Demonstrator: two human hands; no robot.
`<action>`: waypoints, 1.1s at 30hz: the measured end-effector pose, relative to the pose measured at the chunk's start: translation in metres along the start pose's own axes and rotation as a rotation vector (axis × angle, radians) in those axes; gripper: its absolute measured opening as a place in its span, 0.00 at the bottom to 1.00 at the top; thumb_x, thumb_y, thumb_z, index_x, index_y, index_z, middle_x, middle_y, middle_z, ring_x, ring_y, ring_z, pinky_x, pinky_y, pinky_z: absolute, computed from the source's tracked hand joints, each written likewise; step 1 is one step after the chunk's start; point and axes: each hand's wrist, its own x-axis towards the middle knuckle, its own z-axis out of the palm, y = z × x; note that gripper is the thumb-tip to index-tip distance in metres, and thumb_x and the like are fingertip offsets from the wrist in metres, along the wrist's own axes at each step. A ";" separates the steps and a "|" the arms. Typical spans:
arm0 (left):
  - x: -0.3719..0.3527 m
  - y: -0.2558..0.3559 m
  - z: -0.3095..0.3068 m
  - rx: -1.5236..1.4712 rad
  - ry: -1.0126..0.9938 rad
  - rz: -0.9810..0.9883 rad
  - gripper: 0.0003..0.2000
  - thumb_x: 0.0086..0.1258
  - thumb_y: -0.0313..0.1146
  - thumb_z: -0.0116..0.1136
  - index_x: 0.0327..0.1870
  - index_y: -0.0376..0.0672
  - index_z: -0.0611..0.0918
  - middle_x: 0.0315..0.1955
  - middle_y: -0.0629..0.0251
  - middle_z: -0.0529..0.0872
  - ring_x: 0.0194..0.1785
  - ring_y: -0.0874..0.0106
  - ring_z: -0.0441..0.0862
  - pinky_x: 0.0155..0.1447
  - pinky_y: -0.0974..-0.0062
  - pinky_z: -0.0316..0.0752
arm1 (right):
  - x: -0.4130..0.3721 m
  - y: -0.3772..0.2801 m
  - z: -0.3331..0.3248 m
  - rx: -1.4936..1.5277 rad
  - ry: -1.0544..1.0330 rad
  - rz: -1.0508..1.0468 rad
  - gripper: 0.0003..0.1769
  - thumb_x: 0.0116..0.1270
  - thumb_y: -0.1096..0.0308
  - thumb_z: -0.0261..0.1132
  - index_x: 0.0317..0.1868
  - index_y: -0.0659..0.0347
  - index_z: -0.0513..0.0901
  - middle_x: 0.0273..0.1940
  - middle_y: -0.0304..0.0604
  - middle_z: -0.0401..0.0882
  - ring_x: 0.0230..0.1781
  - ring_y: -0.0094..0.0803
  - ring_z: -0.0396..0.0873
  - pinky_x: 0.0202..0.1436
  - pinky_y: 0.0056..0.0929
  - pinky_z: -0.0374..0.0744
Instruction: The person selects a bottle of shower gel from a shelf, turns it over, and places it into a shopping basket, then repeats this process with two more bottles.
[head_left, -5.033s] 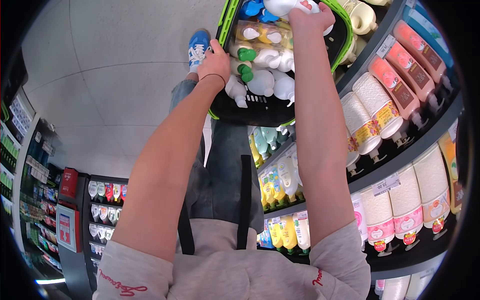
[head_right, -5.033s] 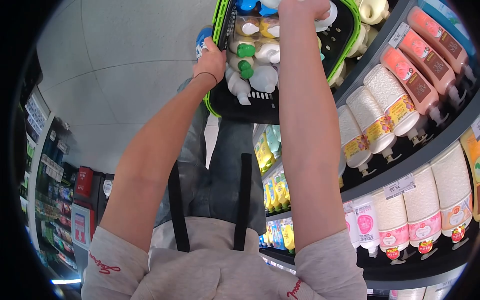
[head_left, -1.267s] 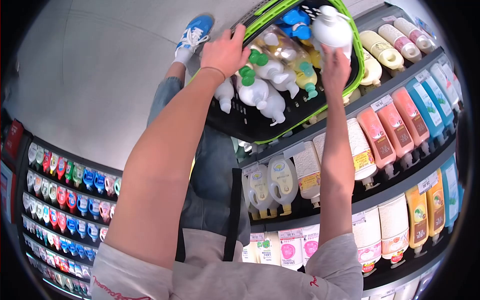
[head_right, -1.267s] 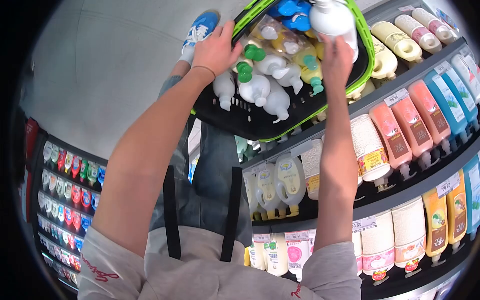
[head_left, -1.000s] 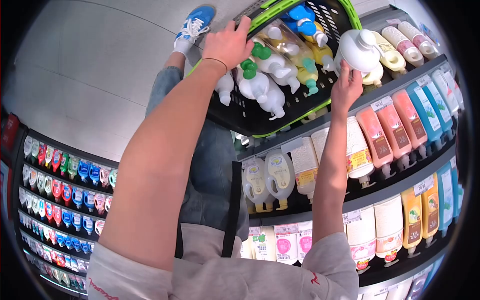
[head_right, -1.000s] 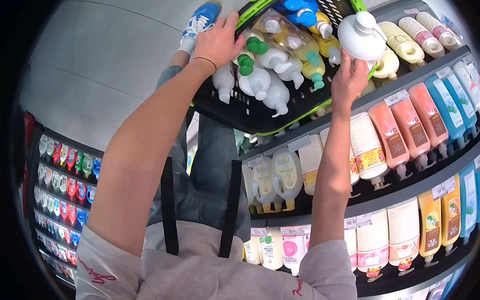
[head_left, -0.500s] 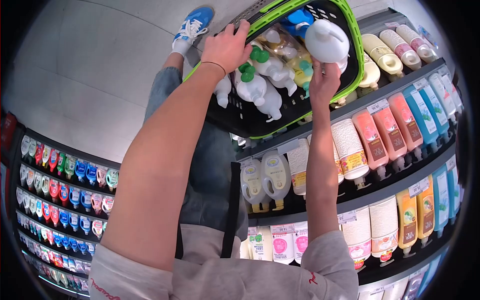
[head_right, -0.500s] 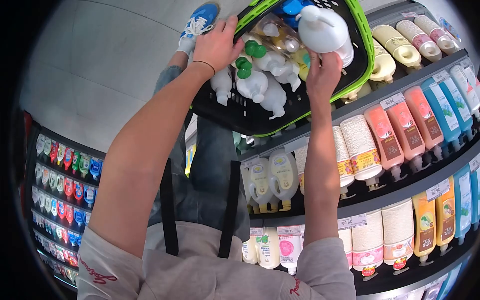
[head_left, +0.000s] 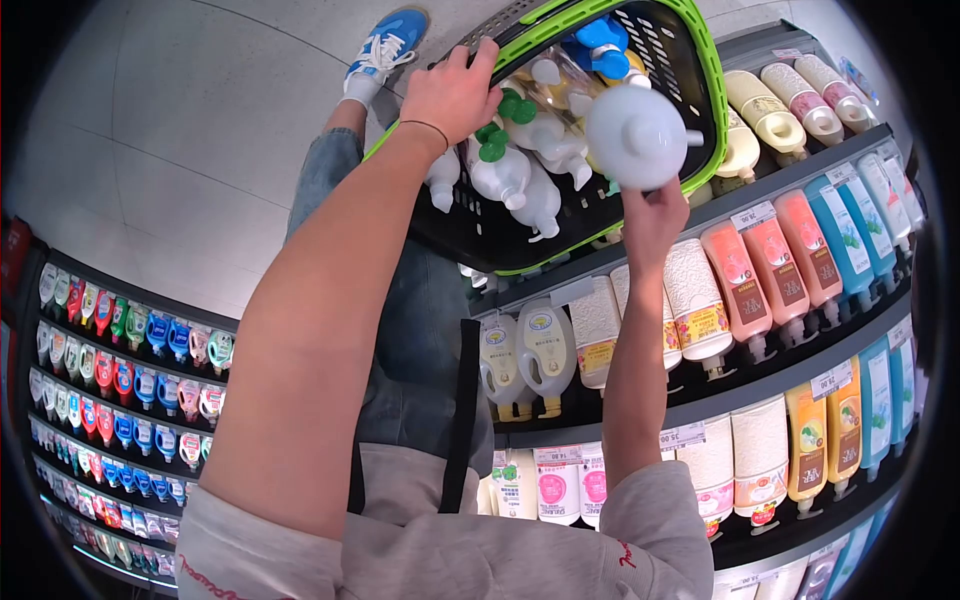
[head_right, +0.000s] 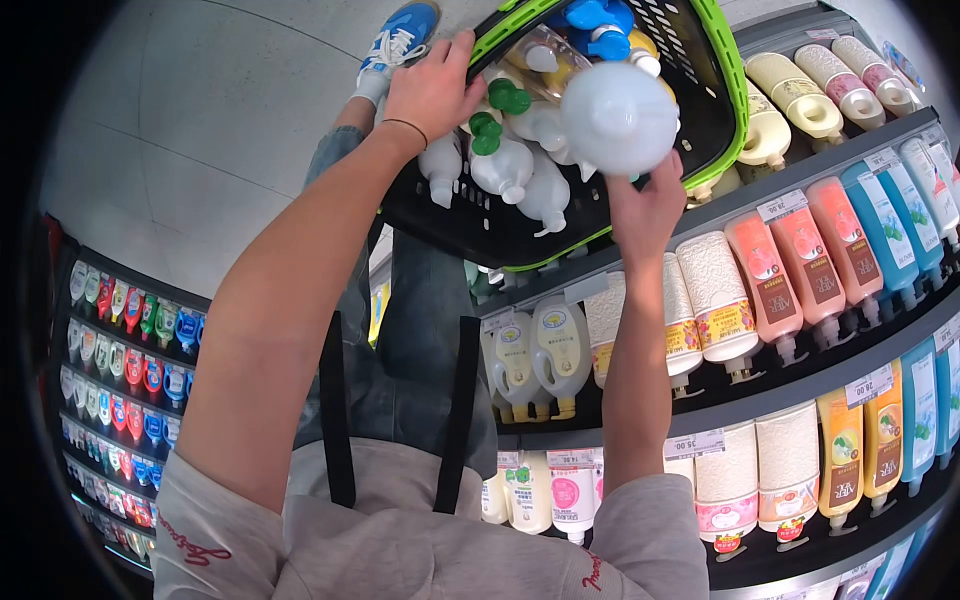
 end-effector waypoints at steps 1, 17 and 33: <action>0.000 0.000 -0.001 0.011 0.000 0.006 0.25 0.59 0.41 0.56 0.56 0.45 0.65 0.37 0.57 0.77 0.38 0.59 0.82 0.36 0.59 0.76 | -0.011 -0.003 -0.005 0.003 0.000 -0.001 0.14 0.54 0.77 0.65 0.44 0.69 0.80 0.33 0.36 0.80 0.34 0.16 0.73 0.38 0.16 0.71; 0.001 -0.003 0.005 0.034 0.021 0.019 0.21 0.61 0.42 0.53 0.53 0.46 0.65 0.38 0.57 0.79 0.33 0.54 0.81 0.34 0.56 0.75 | -0.177 -0.024 0.021 0.179 -0.604 0.136 0.17 0.47 0.74 0.67 0.41 0.58 0.79 0.37 0.44 0.79 0.44 0.40 0.77 0.72 0.49 0.47; 0.005 0.012 -0.013 0.031 -0.044 -0.061 0.20 0.60 0.39 0.52 0.49 0.40 0.65 0.36 0.44 0.79 0.37 0.47 0.78 0.41 0.53 0.74 | -0.175 -0.010 0.078 0.135 -0.384 0.234 0.14 0.51 0.69 0.68 0.40 0.58 0.81 0.35 0.43 0.81 0.42 0.39 0.78 0.70 0.49 0.51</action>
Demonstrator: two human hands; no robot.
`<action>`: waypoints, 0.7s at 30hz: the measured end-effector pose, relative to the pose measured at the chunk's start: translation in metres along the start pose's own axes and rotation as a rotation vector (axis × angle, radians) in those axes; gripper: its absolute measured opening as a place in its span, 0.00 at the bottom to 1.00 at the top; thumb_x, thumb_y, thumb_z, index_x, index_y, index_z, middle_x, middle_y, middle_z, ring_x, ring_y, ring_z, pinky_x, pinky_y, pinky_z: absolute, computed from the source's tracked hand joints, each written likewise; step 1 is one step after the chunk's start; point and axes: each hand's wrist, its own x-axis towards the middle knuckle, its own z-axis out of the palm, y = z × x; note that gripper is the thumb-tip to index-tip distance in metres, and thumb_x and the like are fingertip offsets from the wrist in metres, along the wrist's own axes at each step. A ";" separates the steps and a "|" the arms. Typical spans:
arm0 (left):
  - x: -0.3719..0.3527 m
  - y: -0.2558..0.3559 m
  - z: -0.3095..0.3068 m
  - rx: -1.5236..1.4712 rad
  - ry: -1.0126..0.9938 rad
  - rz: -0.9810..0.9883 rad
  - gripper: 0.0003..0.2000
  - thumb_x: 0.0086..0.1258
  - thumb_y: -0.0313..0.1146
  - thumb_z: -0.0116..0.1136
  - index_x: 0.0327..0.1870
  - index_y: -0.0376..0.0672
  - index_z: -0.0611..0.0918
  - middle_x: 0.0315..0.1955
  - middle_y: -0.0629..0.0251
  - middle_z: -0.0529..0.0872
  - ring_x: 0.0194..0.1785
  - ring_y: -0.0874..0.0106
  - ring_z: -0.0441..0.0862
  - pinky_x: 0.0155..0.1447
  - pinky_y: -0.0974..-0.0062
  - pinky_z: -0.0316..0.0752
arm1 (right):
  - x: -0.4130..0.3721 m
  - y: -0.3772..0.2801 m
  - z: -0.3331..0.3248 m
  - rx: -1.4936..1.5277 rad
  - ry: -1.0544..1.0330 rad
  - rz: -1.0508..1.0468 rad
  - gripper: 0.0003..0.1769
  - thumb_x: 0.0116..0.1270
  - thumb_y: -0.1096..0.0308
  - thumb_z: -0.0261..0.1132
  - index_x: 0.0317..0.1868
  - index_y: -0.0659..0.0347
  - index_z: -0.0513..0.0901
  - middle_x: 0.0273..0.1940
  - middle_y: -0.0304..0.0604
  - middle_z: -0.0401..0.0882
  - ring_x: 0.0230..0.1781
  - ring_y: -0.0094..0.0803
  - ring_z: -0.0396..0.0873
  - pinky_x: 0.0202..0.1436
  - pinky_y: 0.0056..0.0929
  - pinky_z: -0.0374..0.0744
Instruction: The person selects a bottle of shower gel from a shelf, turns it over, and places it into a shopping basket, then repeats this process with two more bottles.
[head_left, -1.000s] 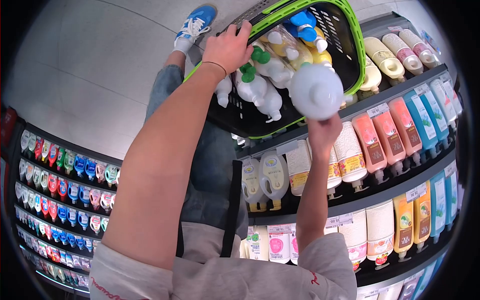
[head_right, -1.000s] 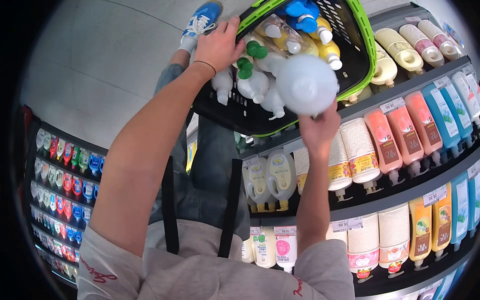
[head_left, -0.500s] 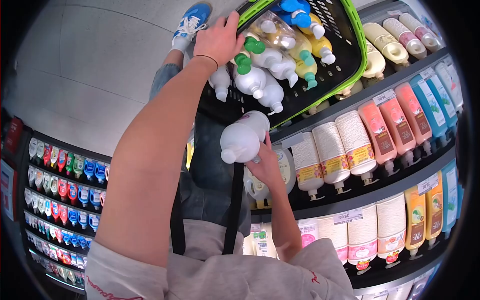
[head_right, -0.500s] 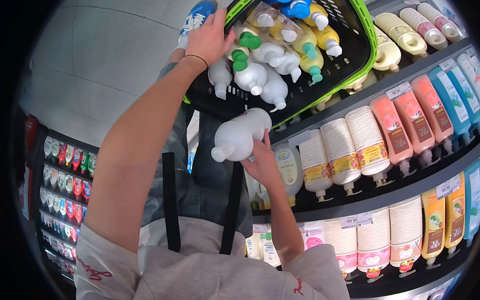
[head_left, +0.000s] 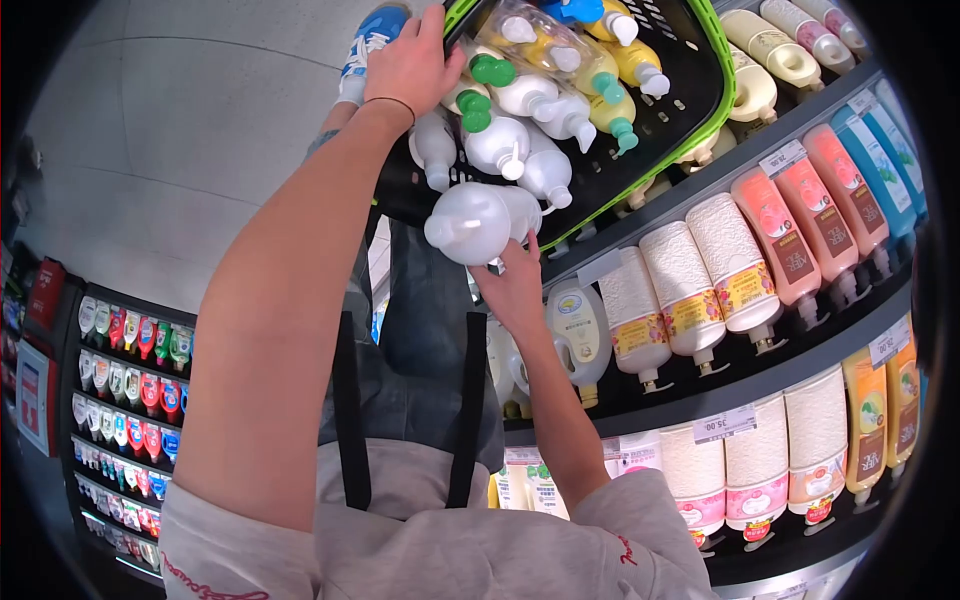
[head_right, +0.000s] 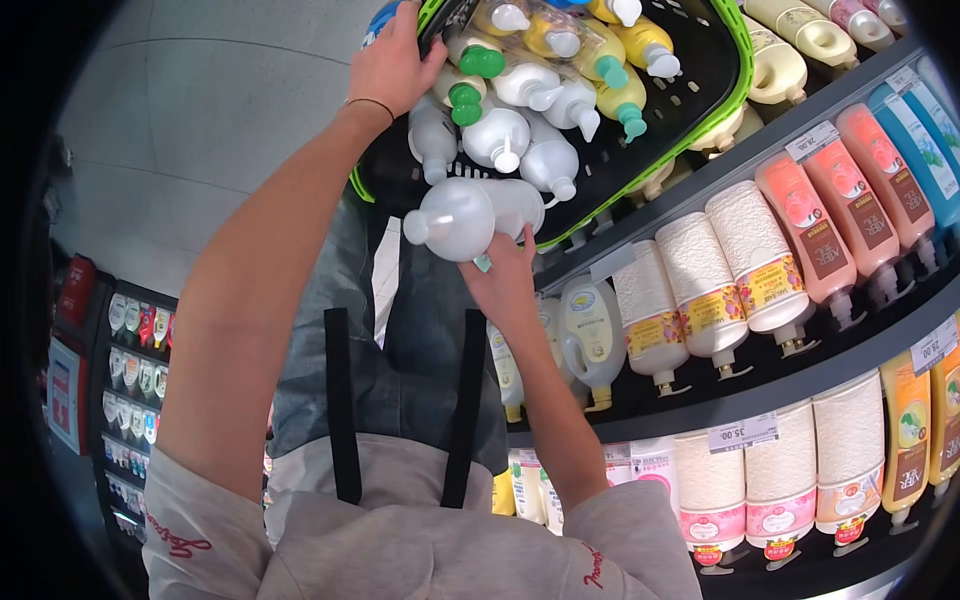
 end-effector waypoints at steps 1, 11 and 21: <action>-0.001 0.000 0.000 0.021 0.010 0.004 0.19 0.60 0.39 0.52 0.49 0.40 0.65 0.36 0.44 0.79 0.37 0.47 0.78 0.40 0.52 0.74 | 0.002 -0.003 0.002 -0.028 0.010 0.049 0.14 0.51 0.69 0.68 0.40 0.57 0.82 0.35 0.43 0.82 0.41 0.38 0.79 0.70 0.46 0.52; 0.000 -0.001 0.005 -0.026 0.040 0.029 0.20 0.61 0.39 0.52 0.49 0.38 0.65 0.36 0.44 0.79 0.37 0.47 0.78 0.41 0.53 0.74 | 0.017 -0.012 0.012 -0.177 0.038 0.032 0.13 0.52 0.67 0.68 0.40 0.59 0.82 0.30 0.45 0.81 0.37 0.38 0.78 0.61 0.45 0.58; -0.001 0.001 -0.001 0.020 -0.005 0.019 0.21 0.61 0.40 0.52 0.50 0.39 0.65 0.37 0.45 0.79 0.36 0.48 0.79 0.40 0.54 0.75 | 0.027 -0.016 -0.001 -0.226 0.041 0.048 0.12 0.51 0.66 0.69 0.36 0.60 0.82 0.26 0.48 0.80 0.32 0.44 0.77 0.49 0.37 0.67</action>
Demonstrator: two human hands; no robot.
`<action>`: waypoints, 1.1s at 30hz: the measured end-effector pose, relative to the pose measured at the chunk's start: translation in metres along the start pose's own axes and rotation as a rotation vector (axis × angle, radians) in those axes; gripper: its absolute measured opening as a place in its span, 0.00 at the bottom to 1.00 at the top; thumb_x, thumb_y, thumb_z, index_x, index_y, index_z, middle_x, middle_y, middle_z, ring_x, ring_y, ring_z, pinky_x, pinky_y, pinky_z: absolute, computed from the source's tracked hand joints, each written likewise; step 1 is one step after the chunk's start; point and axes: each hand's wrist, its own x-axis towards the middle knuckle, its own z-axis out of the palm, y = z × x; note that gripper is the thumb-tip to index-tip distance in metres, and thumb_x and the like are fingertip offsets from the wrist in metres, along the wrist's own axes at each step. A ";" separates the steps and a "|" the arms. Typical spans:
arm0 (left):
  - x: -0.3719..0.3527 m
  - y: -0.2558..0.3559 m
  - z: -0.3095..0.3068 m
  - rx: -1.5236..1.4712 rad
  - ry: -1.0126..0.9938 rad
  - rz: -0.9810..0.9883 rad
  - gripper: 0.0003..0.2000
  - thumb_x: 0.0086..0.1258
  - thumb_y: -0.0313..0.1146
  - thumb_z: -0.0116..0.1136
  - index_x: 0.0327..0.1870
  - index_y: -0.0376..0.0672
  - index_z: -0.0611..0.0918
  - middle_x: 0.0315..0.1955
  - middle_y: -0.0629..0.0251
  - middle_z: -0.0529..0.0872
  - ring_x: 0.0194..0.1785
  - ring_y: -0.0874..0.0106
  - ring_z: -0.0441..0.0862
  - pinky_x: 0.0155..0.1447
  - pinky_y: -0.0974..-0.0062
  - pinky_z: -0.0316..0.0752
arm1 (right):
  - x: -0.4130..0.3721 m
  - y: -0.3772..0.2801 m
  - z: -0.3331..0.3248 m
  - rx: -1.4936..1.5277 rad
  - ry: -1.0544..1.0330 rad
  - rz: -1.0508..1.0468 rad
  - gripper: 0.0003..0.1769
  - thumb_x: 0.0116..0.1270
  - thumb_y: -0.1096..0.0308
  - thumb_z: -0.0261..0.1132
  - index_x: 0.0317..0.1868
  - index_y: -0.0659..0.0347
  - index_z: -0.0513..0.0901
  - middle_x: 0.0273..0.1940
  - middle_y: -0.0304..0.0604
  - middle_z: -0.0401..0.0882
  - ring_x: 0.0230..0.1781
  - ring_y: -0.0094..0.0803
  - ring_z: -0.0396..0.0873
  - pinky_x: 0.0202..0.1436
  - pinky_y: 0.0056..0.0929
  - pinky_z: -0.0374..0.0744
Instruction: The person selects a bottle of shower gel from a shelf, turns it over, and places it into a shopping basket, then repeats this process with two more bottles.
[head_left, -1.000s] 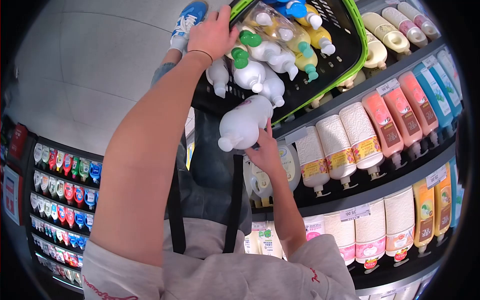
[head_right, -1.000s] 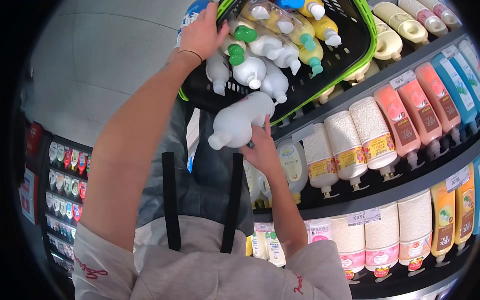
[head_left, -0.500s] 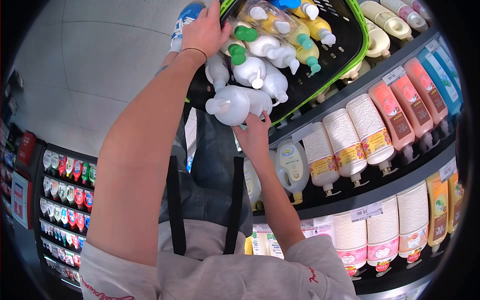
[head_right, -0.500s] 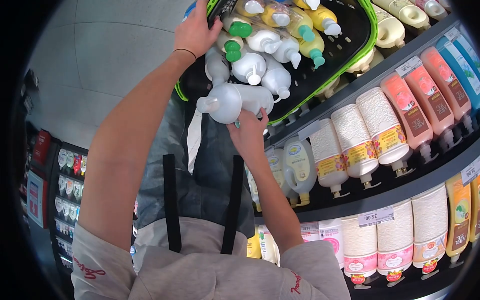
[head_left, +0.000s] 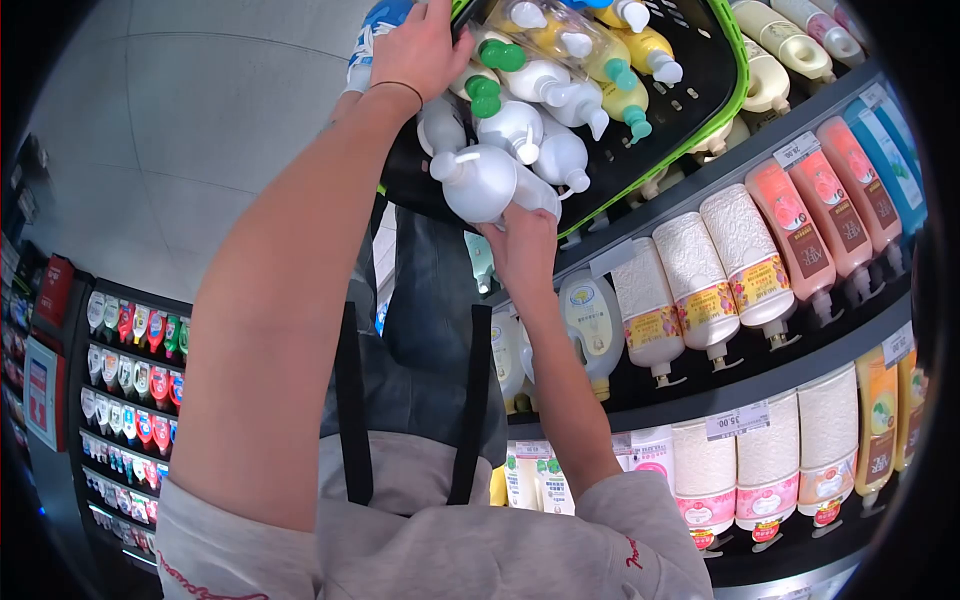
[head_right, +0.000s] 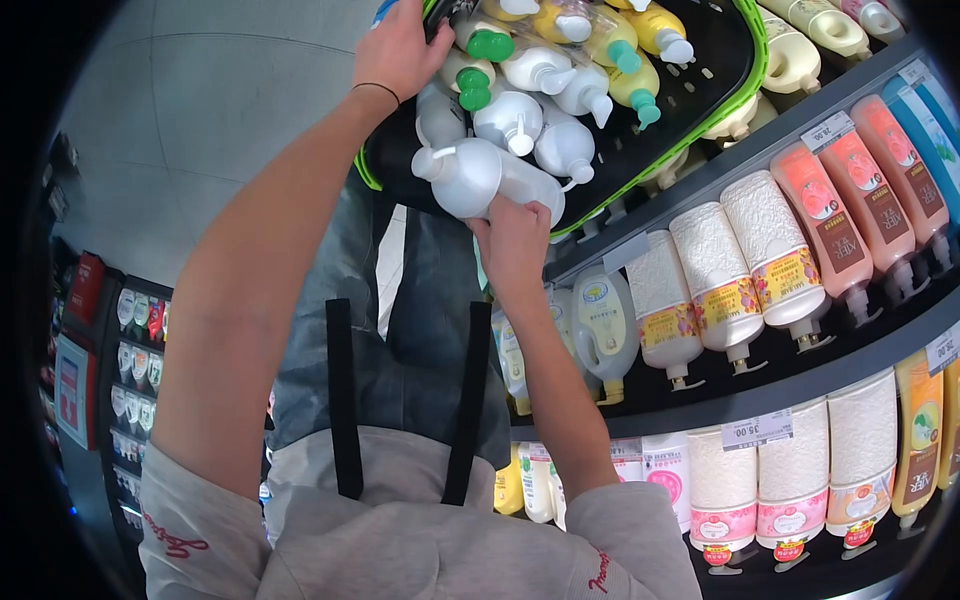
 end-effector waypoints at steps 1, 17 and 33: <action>0.001 -0.001 0.000 0.005 0.005 0.001 0.21 0.61 0.40 0.53 0.51 0.40 0.65 0.37 0.45 0.79 0.36 0.48 0.79 0.40 0.54 0.75 | 0.003 0.001 0.002 0.014 0.043 -0.024 0.10 0.51 0.67 0.68 0.34 0.60 0.82 0.27 0.48 0.81 0.32 0.45 0.77 0.47 0.37 0.68; 0.000 0.001 -0.006 -0.027 -0.039 -0.053 0.23 0.61 0.40 0.53 0.55 0.40 0.64 0.39 0.44 0.79 0.39 0.47 0.79 0.43 0.54 0.74 | 0.016 0.012 0.034 -0.052 0.052 0.000 0.12 0.48 0.67 0.70 0.33 0.61 0.82 0.28 0.48 0.81 0.33 0.44 0.78 0.49 0.34 0.68; 0.003 -0.009 0.017 -0.058 0.032 0.015 0.22 0.62 0.44 0.51 0.54 0.45 0.64 0.44 0.52 0.78 0.42 0.50 0.79 0.42 0.50 0.73 | -0.026 -0.009 0.038 -0.044 0.355 0.089 0.35 0.48 0.67 0.69 0.58 0.59 0.68 0.55 0.56 0.61 0.58 0.54 0.60 0.62 0.50 0.58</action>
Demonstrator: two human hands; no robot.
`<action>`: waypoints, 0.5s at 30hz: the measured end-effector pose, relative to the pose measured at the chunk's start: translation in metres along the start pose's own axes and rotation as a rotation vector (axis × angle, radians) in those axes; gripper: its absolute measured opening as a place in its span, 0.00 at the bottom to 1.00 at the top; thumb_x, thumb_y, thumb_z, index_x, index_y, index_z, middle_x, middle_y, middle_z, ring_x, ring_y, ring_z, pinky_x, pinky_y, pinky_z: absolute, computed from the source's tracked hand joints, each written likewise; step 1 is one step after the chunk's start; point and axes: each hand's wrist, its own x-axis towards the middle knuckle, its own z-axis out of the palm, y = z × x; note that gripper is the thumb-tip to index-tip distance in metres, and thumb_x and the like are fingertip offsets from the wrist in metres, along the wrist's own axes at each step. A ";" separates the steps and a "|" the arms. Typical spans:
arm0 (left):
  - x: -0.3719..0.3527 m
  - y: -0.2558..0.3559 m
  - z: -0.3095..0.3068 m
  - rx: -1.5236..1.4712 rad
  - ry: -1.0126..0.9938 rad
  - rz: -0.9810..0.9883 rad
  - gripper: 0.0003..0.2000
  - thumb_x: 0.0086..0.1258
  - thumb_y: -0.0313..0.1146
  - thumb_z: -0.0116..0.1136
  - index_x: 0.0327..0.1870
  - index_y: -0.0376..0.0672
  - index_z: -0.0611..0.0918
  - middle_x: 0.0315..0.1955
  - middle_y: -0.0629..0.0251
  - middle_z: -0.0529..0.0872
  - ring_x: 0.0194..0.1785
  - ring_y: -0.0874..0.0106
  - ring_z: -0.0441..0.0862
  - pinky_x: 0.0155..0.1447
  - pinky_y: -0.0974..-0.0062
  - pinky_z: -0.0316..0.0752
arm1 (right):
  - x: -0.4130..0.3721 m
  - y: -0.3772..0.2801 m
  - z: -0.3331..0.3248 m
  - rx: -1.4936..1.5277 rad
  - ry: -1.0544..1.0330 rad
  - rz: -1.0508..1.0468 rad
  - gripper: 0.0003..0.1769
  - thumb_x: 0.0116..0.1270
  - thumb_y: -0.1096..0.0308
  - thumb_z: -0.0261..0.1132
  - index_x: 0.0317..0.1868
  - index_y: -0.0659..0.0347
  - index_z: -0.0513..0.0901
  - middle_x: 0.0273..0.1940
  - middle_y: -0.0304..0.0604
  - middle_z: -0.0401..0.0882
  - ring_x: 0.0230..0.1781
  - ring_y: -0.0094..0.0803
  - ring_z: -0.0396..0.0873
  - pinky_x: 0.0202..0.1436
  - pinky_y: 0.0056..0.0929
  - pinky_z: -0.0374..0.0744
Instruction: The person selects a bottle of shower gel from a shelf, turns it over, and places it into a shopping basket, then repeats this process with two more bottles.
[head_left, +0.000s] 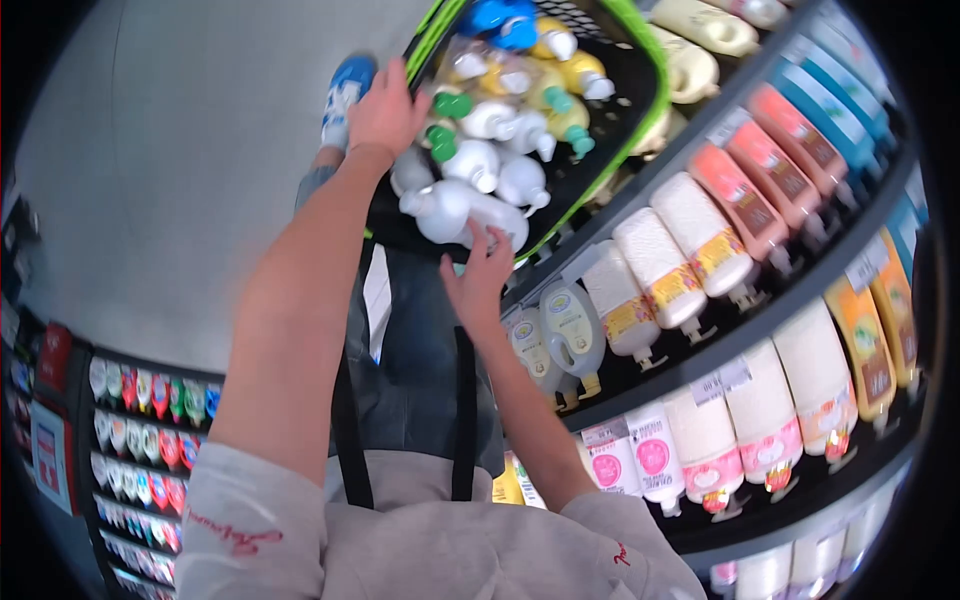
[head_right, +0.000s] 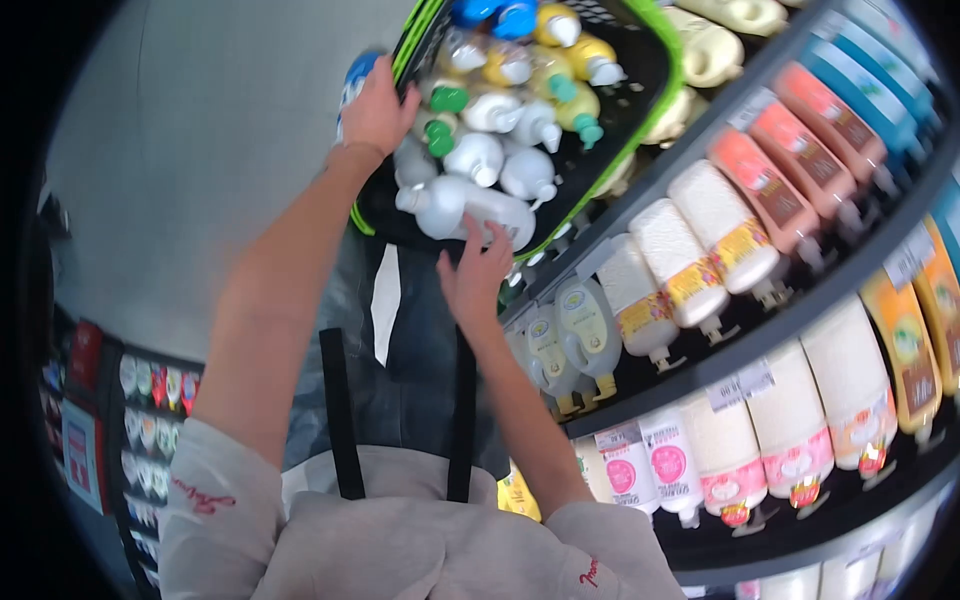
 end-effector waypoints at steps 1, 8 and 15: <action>-0.001 0.001 -0.002 0.011 -0.034 -0.013 0.24 0.62 0.46 0.51 0.55 0.44 0.64 0.45 0.50 0.78 0.42 0.49 0.79 0.42 0.51 0.73 | -0.008 -0.009 -0.007 0.016 0.011 0.052 0.35 0.48 0.67 0.69 0.59 0.58 0.68 0.55 0.56 0.60 0.58 0.54 0.60 0.62 0.50 0.59; -0.019 -0.010 -0.079 -0.075 -0.144 -0.184 0.30 0.63 0.50 0.48 0.64 0.48 0.58 0.51 0.44 0.76 0.51 0.46 0.75 0.54 0.53 0.69 | -0.098 -0.038 -0.080 0.361 -0.035 0.107 0.25 0.51 0.69 0.67 0.52 0.59 0.73 0.52 0.53 0.67 0.54 0.50 0.67 0.56 0.40 0.68; -0.053 -0.069 -0.209 0.178 -0.205 -0.046 0.26 0.63 0.45 0.49 0.59 0.40 0.67 0.47 0.43 0.78 0.53 0.49 0.75 0.56 0.58 0.69 | -0.200 -0.028 -0.092 0.529 0.035 0.352 0.14 0.58 0.65 0.63 0.43 0.62 0.78 0.40 0.50 0.76 0.44 0.44 0.75 0.50 0.35 0.73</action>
